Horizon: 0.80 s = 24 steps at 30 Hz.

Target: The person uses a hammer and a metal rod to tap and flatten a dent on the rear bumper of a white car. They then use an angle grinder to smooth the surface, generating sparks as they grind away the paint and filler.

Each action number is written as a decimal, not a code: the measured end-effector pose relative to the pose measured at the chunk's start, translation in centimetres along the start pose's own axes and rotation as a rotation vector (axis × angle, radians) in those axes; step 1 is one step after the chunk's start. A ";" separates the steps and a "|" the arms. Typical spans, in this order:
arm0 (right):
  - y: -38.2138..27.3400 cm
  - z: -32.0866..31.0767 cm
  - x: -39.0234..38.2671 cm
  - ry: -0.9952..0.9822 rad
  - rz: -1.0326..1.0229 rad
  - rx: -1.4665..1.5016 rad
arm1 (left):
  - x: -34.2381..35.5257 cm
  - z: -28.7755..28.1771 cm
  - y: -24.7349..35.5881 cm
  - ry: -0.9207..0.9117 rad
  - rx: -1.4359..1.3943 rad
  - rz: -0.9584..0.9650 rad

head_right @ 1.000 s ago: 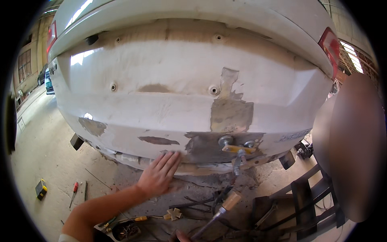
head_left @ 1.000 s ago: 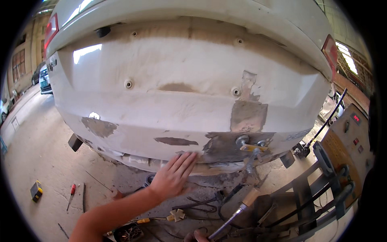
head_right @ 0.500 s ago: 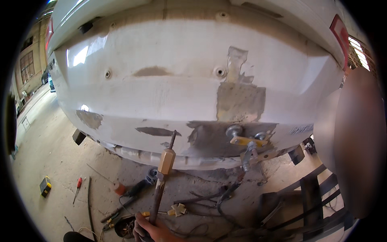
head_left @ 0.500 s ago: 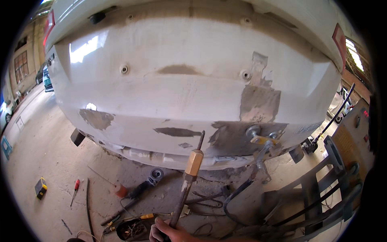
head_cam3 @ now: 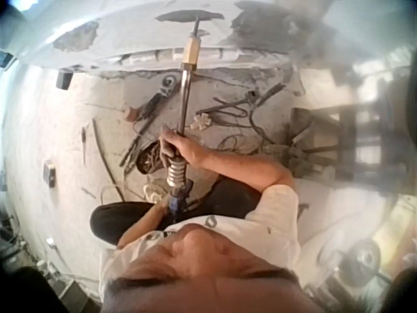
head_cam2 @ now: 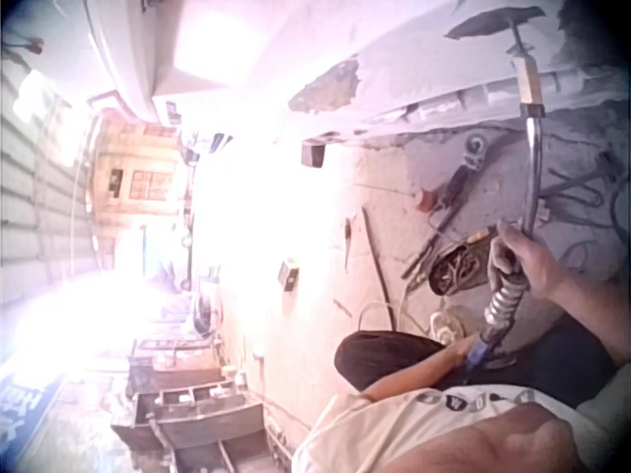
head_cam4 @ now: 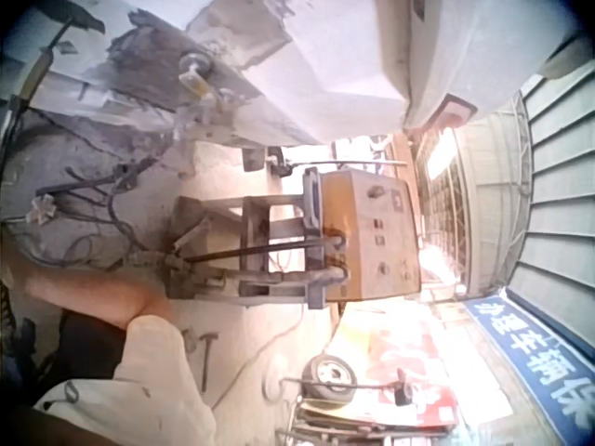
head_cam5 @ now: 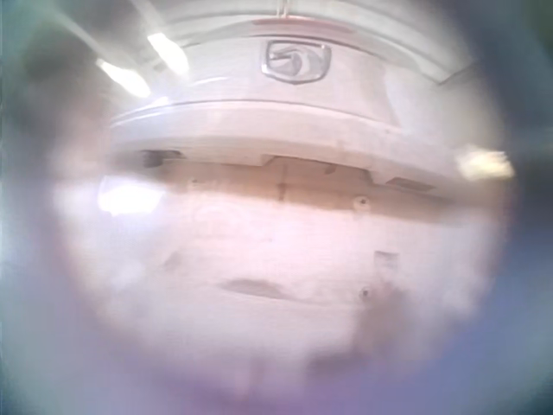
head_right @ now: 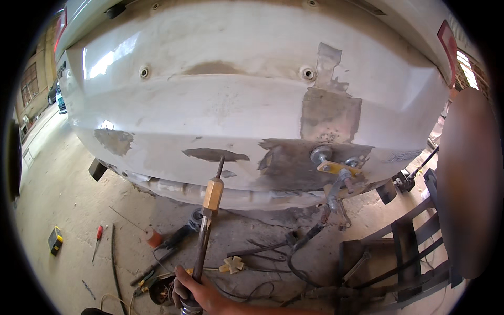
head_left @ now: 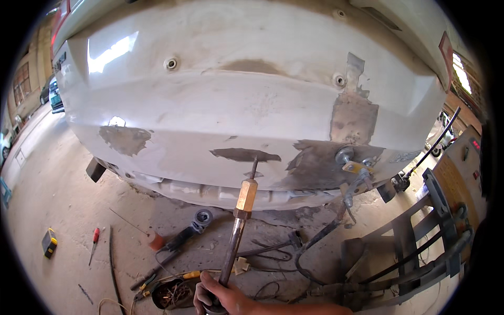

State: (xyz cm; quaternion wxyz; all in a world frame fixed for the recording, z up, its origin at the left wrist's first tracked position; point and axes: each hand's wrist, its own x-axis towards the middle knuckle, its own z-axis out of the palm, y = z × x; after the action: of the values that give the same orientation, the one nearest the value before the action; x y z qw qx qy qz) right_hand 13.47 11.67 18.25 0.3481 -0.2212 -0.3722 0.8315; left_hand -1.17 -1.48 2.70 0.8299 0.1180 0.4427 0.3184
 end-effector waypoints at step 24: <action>0.1 -1.1 0.0 -0.027 -0.119 -0.052 | -0.8 -1.8 -1.1 0.058 -0.123 -0.055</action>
State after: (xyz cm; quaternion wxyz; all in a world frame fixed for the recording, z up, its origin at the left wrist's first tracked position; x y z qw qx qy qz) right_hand 14.18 12.13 17.51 0.3858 -0.1965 -0.4109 0.8023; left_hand -2.45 -2.95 1.64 0.8309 0.0452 0.4491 0.3255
